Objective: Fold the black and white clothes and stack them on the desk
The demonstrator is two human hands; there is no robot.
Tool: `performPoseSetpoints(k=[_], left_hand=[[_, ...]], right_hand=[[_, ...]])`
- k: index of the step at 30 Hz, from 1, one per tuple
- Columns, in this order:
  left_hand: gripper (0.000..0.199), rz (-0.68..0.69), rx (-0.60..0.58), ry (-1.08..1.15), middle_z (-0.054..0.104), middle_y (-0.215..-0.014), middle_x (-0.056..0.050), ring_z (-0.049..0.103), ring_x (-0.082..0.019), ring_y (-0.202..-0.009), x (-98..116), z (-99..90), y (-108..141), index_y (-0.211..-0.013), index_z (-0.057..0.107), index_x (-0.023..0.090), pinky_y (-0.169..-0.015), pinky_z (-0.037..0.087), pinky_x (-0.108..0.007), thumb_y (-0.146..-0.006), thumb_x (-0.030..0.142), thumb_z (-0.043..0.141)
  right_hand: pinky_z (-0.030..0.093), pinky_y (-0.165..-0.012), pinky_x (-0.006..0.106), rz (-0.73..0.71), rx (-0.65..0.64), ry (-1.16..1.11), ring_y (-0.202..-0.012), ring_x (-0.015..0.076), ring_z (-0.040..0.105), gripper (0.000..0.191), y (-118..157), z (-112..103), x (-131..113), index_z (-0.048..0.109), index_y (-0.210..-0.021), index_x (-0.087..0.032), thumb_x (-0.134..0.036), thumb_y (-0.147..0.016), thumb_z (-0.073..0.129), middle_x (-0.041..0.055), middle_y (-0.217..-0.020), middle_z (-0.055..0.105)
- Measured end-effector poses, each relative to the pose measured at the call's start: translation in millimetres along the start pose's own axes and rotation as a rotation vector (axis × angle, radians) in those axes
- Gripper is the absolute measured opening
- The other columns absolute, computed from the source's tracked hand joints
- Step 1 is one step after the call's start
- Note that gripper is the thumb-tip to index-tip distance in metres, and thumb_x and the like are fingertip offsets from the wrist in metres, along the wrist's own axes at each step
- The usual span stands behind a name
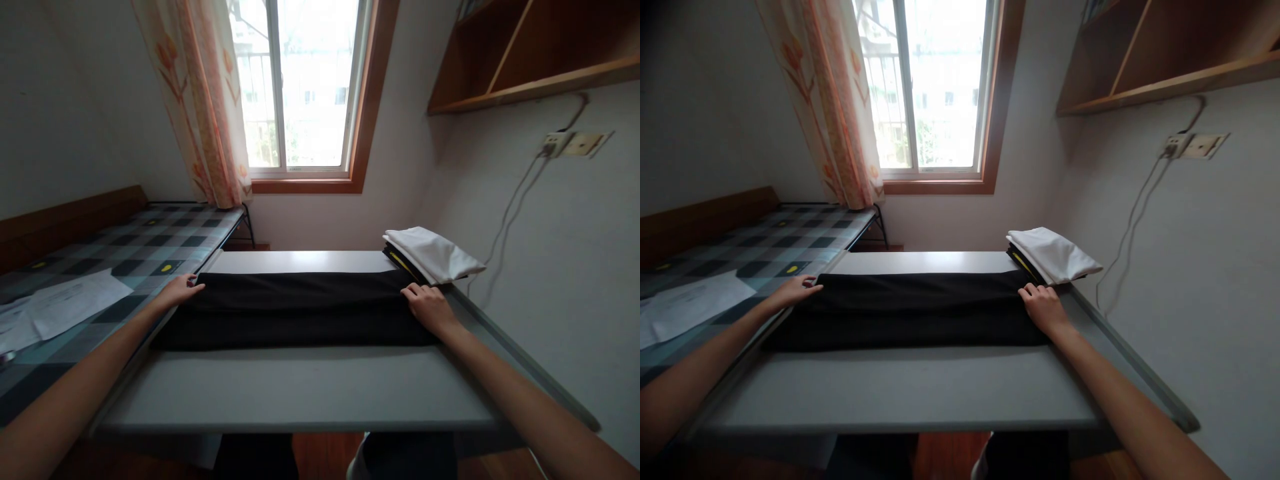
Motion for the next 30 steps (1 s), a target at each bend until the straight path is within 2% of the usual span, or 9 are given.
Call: performPoseSetpoints(k=[3,7,12,16,21,23,25,28,30], left_hand=[[0.055,-0.061,-0.067,0.052,0.073,-0.094,-0.011,0.069,-0.025,-0.085,3.2,8.0,-15.2,-0.11,0.065,0.01,-0.071,0.052,-0.028,-0.071,0.047,0.056],[0.054,-0.046,-0.102,0.006,0.072,-0.098,-0.015,0.068,-0.028,-0.091,17.1,18.3,-26.8,-0.113,0.065,0.008,-0.075,0.051,-0.03,-0.071,0.042,0.059],[0.047,0.119,0.039,-0.22,0.06,-0.129,-0.016,0.054,-0.035,-0.119,47.8,24.5,-24.9,-0.119,0.065,0.02,-0.092,0.044,-0.045,-0.08,0.042,0.051],[0.036,0.178,0.032,-0.246,0.066,-0.121,-0.012,0.057,-0.031,-0.114,59.6,36.2,-18.5,-0.106,0.068,0.024,-0.094,0.04,-0.046,-0.089,0.04,0.041],[0.037,0.162,0.217,-0.309,0.065,-0.118,-0.016,0.055,-0.033,-0.112,68.6,27.5,-11.2,-0.106,0.068,0.02,-0.096,0.036,-0.049,-0.092,0.033,0.038],[0.036,0.203,0.279,-0.308,0.062,-0.12,-0.017,0.053,-0.034,-0.114,86.8,25.8,-3.8,-0.11,0.067,0.018,-0.099,0.035,-0.051,-0.09,0.031,0.041],[0.037,0.317,0.279,-0.237,0.06,-0.123,-0.016,0.053,-0.032,-0.116,118.7,30.6,9.6,-0.115,0.065,0.019,-0.1,0.036,-0.049,-0.091,0.033,0.042],[0.041,0.667,0.134,-0.072,0.059,-0.127,-0.011,0.054,-0.027,-0.119,185.0,51.6,48.3,-0.118,0.064,0.024,-0.102,0.039,-0.041,-0.094,0.045,0.039],[0.044,0.934,0.017,-0.043,0.054,-0.137,-0.008,0.047,-0.026,-0.128,222.1,68.8,83.0,-0.125,0.061,0.028,-0.109,0.033,-0.04,-0.094,0.051,0.041]], right_hand=[[0.032,-0.072,0.035,0.034,0.006,0.027,-0.083,0.024,0.057,0.029,2.3,-4.6,-3.6,0.068,-0.104,-0.016,-0.008,-0.085,0.046,0.0119,-0.1,0.066],[0.033,-0.075,0.037,0.068,0.052,0.029,-0.09,0.0268,0.056,0.031,7.4,-8.8,-3.9,0.067,-0.108,-0.016,-0.01,-0.088,0.045,0.0138,-0.106,0.066],[0.034,-0.077,0.037,0.073,0.065,0.013,-0.092,0.0268,0.054,0.033,10.9,-7.6,-3.4,0.066,-0.113,-0.015,-0.011,-0.09,0.042,0.014,-0.107,0.065],[0.035,-0.08,0.035,0.042,0.03,-0.018,-0.092,0.0262,0.053,0.032,13.4,-8.1,-4.8,0.069,-0.106,-0.015,-0.01,-0.09,0.042,0.0132,-0.102,0.065],[0.033,-0.084,0.038,0.014,-0.035,-0.059,-0.095,0.0262,0.052,0.025,15.9,-17.5,-9.4,0.072,-0.095,-0.018,-0.014,-0.088,0.049,0.0106,-0.097,0.066],[0.031,-0.086,0.04,0.045,-0.023,-0.072,-0.098,0.0272,0.051,0.022,12.7,-26.7,-13.0,0.073,-0.09,-0.019,-0.019,-0.088,0.05,0.0108,-0.099,0.066],[0.03,-0.088,0.041,0.07,0.004,-0.092,-0.1,0.0273,0.05,0.024,5.4,-36.0,-21.8,0.072,-0.09,-0.019,-0.023,-0.09,0.048,0.0111,-0.102,0.066],[0.03,-0.088,0.039,0.036,0.012,-0.165,-0.1,0.0259,0.05,0.027,-10.9,-41.9,-46.6,0.071,-0.101,-0.02,-0.025,-0.091,0.046,0.0104,-0.107,0.065],[0.03,-0.087,0.038,-0.018,-0.024,-0.21,-0.099,0.025,0.051,0.03,-20.3,-38.0,-64.0,0.068,-0.112,-0.022,-0.022,-0.088,0.05,0.0096,-0.11,0.065]])
Point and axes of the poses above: each hand's wrist, its own y-axis away from the middle knuckle, its own z-axis out of the palm, x = y × z, the point moved 8 cm from there along -y, towards the middle knuckle
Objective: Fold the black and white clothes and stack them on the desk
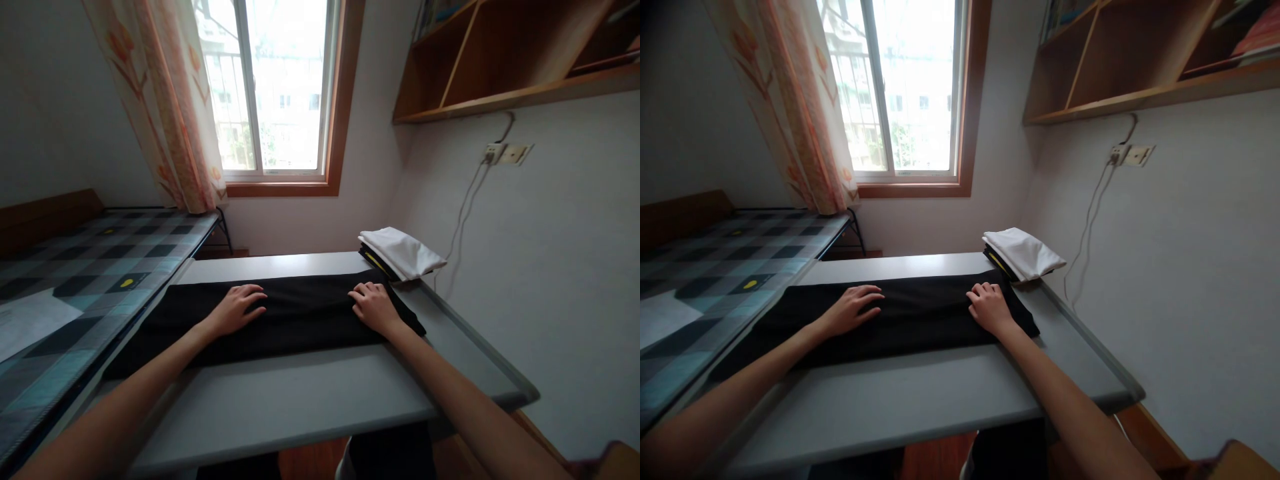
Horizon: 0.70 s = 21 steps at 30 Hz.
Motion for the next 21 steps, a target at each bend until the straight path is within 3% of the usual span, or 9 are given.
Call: performPoseSetpoints(k=[1,3,6,9,12,15,17,19,21], left_hand=[[0.047,0.065,-0.019,0.009,0.05,-0.142,-0.007,0.042,-0.027,-0.134,15.7,5.5,-0.5,-0.131,0.057,0.03,-0.113,0.027,-0.043,-0.093,0.053,0.043],[0.055,0.08,-0.028,0.014,0.044,-0.148,-0.007,0.034,-0.03,-0.139,26.2,13.2,2.3,-0.14,0.047,0.033,-0.116,0.021,-0.05,-0.09,0.055,0.047],[0.058,0.011,0.029,0.023,0.044,-0.148,-0.008,0.038,-0.032,-0.136,10.9,13.1,11.9,-0.142,0.045,0.032,-0.112,0.029,-0.054,-0.089,0.056,0.05],[0.047,0.094,0.099,0.021,0.053,-0.136,-0.01,0.052,-0.026,-0.122,-0.8,2.1,24.7,-0.133,0.056,0.028,-0.102,0.044,-0.045,-0.091,0.049,0.052],[0.029,0.203,0.17,-0.042,0.063,-0.109,-0.009,0.061,-0.019,-0.095,-4.7,-12.1,40.2,-0.115,0.067,0.024,-0.086,0.052,-0.035,-0.095,0.035,0.05],[0.028,0.243,0.226,-0.104,0.063,-0.089,-0.006,0.057,-0.014,-0.074,-7.0,-20.8,55.1,-0.107,0.07,0.022,-0.071,0.051,-0.029,-0.097,0.024,0.044],[0.03,0.236,0.234,-0.098,0.062,-0.087,-0.005,0.056,-0.013,-0.071,-8.3,-22.1,62.2,-0.108,0.07,0.023,-0.068,0.049,-0.027,-0.097,0.022,0.042],[0.029,0.209,0.222,-0.082,0.063,-0.089,-0.005,0.057,-0.013,-0.074,-10.2,-21.0,66.1,-0.107,0.07,0.023,-0.07,0.049,-0.027,-0.097,0.023,0.042],[0.028,0.156,0.2,-0.076,0.065,-0.095,-0.006,0.06,-0.016,-0.08,-15.2,-19.4,67.9,-0.108,0.07,0.023,-0.076,0.05,-0.03,-0.096,0.029,0.046]], right_hand=[[0.031,-0.086,0.037,-0.015,-0.023,-0.01,-0.099,0.0247,0.051,0.034,-3.0,4.6,-4.8,0.067,-0.116,-0.024,-0.02,-0.086,0.051,0.0093,-0.112,0.064],[0.031,-0.085,0.036,-0.007,-0.047,-0.008,-0.099,0.0244,0.051,0.041,-4.0,12.5,-4.6,0.065,-0.122,-0.026,-0.015,-0.084,0.052,0.0089,-0.115,0.064],[0.032,-0.085,0.037,0.093,-0.017,0.033,-0.102,0.0248,0.051,0.048,5.9,17.7,19.0,0.063,-0.125,-0.027,-0.01,-0.083,0.05,0.0082,-0.12,0.062],[0.033,-0.085,0.038,0.211,0.045,0.087,-0.103,0.0258,0.051,0.049,22.4,15.5,53.4,0.063,-0.125,-0.026,-0.007,-0.081,0.052,0.0082,-0.122,0.062],[0.034,-0.082,0.038,0.252,0.097,0.123,-0.097,0.0255,0.053,0.038,34.7,9.3,75.0,0.07,-0.114,-0.023,-0.009,-0.083,0.053,0.0091,-0.111,0.066],[0.033,-0.082,0.038,0.238,0.169,0.152,-0.094,0.0254,0.053,0.025,40.9,0.7,78.7,0.074,-0.094,-0.019,-0.014,-0.088,0.05,0.0104,-0.098,0.067],[0.033,-0.082,0.039,0.236,0.197,0.165,-0.093,0.0258,0.052,0.024,43.3,-0.9,76.6,0.073,-0.084,-0.017,-0.017,-0.089,0.05,0.0109,-0.094,0.066],[0.033,-0.083,0.039,0.226,0.204,0.152,-0.092,0.0256,0.052,0.022,44.6,1.8,72.7,0.073,-0.086,-0.017,-0.018,-0.087,0.051,0.0107,-0.095,0.066],[0.033,-0.085,0.039,0.204,0.212,0.114,-0.095,0.0253,0.051,0.025,44.7,5.4,68.5,0.072,-0.101,-0.018,-0.017,-0.085,0.054,0.0102,-0.102,0.065]])
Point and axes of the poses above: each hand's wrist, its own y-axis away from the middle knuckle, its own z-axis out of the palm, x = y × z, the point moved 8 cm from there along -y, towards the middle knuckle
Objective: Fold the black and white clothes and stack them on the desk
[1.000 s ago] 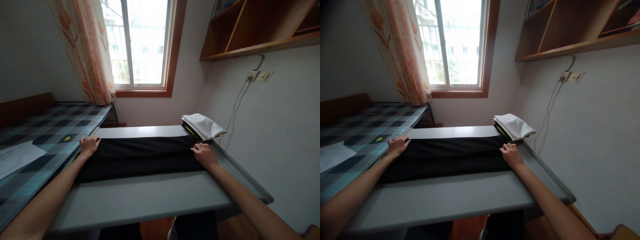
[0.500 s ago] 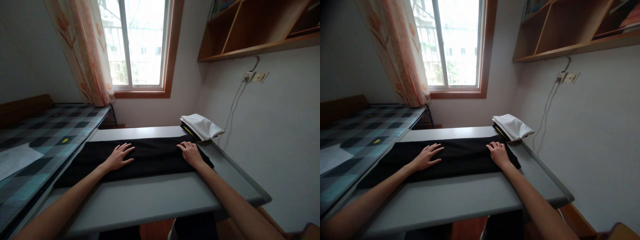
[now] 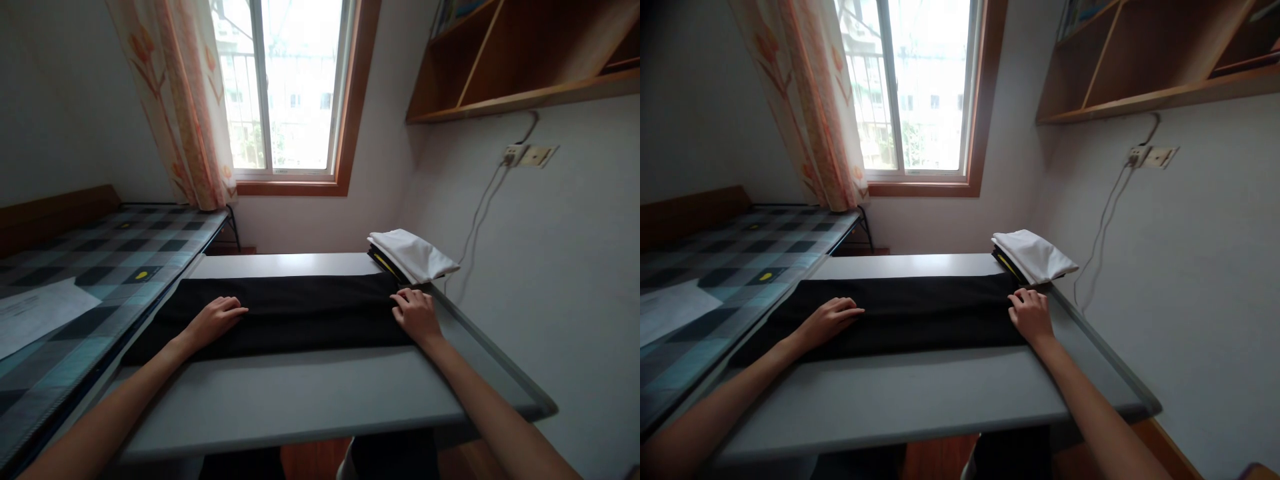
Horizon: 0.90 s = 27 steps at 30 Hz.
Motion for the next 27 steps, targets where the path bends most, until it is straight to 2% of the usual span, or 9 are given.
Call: performPoseSetpoints(k=[3,6,9,12,17,19,22,25,27], left_hand=[[0.037,-0.151,-0.052,-0.002,0.065,-0.115,-0.009,0.062,-0.023,-0.102,-17.4,3.2,5.9,-0.119,0.067,0.025,-0.092,0.046,-0.039,-0.092,0.046,0.052],[0.051,-0.364,-0.149,0.015,0.056,-0.136,-0.009,0.052,-0.027,-0.124,-42.2,11.0,18.0,-0.133,0.057,0.029,-0.104,0.038,-0.045,-0.092,0.055,0.042],[0.055,-0.527,-0.266,0.004,0.046,-0.148,-0.005,0.038,-0.029,-0.138,-60.4,20.3,32.8,-0.141,0.048,0.033,-0.112,0.027,-0.051,-0.094,0.058,0.035],[0.058,-0.628,-0.333,-0.031,0.036,-0.154,-0.003,0.026,-0.03,-0.144,-72.8,24.4,45.5,-0.146,0.039,0.035,-0.114,0.017,-0.056,-0.093,0.06,0.032],[0.062,-0.768,-0.331,-0.105,0.033,-0.155,-0.004,0.026,-0.029,-0.144,-91.9,21.5,61.9,-0.147,0.039,0.03,-0.115,0.021,-0.05,-0.094,0.059,0.028],[0.061,-0.77,-0.331,-0.13,0.034,-0.155,-0.005,0.027,-0.029,-0.144,-94.4,21.0,63.8,-0.147,0.039,0.029,-0.115,0.022,-0.047,-0.093,0.058,0.031],[0.06,-0.774,-0.338,-0.148,0.035,-0.155,-0.004,0.028,-0.028,-0.144,-94.9,20.5,65.6,-0.147,0.039,0.029,-0.115,0.023,-0.045,-0.093,0.056,0.033],[0.061,-0.766,-0.346,-0.161,0.035,-0.155,-0.006,0.028,-0.028,-0.144,-93.6,19.3,67.8,-0.147,0.039,0.027,-0.115,0.024,-0.043,-0.094,0.055,0.034],[0.06,-0.755,-0.348,-0.173,0.034,-0.155,-0.006,0.029,-0.028,-0.143,-92.6,18.5,69.4,-0.147,0.039,0.027,-0.114,0.024,-0.043,-0.094,0.053,0.034]], right_hand=[[0.032,-0.085,0.038,-0.045,-0.004,-0.053,-0.098,0.0252,0.051,0.033,-0.4,2.8,-6.0,0.07,-0.112,-0.022,-0.016,-0.083,0.055,0.0089,-0.108,0.065],[0.029,-0.089,0.04,-0.068,0.004,-0.054,-0.096,0.0248,0.051,0.027,-2.9,0.4,-8.4,0.072,-0.102,-0.023,-0.016,-0.085,0.054,0.0079,-0.101,0.067],[0.025,-0.092,0.043,-0.059,0.025,-0.047,-0.095,0.025,0.051,0.021,-3.3,-4.5,-7.9,0.073,-0.096,-0.021,-0.02,-0.086,0.054,0.0076,-0.096,0.067],[0.025,-0.094,0.042,-0.075,-0.02,-0.079,-0.092,0.0237,0.052,0.019,-3.2,-4.5,-10.9,0.073,-0.089,-0.02,-0.024,-0.085,0.055,0.0062,-0.091,0.068],[0.029,-0.094,0.041,0.013,-0.047,-0.1,-0.091,0.0226,0.054,0.039,-26.2,-11.8,-19.2,0.072,-0.075,-0.018,-0.034,-0.094,0.042,0.0072,-0.091,0.068],[0.032,-0.092,0.039,0.083,-0.043,-0.103,-0.094,0.0235,0.055,0.04,-44.4,-16.0,-23.7,0.073,-0.083,-0.017,-0.034,-0.095,0.038,0.0091,-0.097,0.067],[0.039,-0.088,0.039,0.319,-0.063,-0.119,-0.101,0.0272,0.057,0.038,-66.9,-15.9,-13.0,0.066,-0.114,-0.016,-0.035,-0.093,0.04,0.014,-0.114,0.063],[0.044,-0.086,0.043,0.599,-0.258,-0.187,-0.105,0.0325,0.06,0.051,-69.0,8.9,15.6,0.054,-0.131,-0.014,-0.045,-0.093,0.04,0.0204,-0.12,0.06],[0.045,-0.089,0.045,0.668,-0.416,-0.27,-0.11,0.0346,0.059,0.057,-65.0,34.6,30.8,0.051,-0.133,-0.012,-0.051,-0.092,0.041,0.0225,-0.122,0.06]])
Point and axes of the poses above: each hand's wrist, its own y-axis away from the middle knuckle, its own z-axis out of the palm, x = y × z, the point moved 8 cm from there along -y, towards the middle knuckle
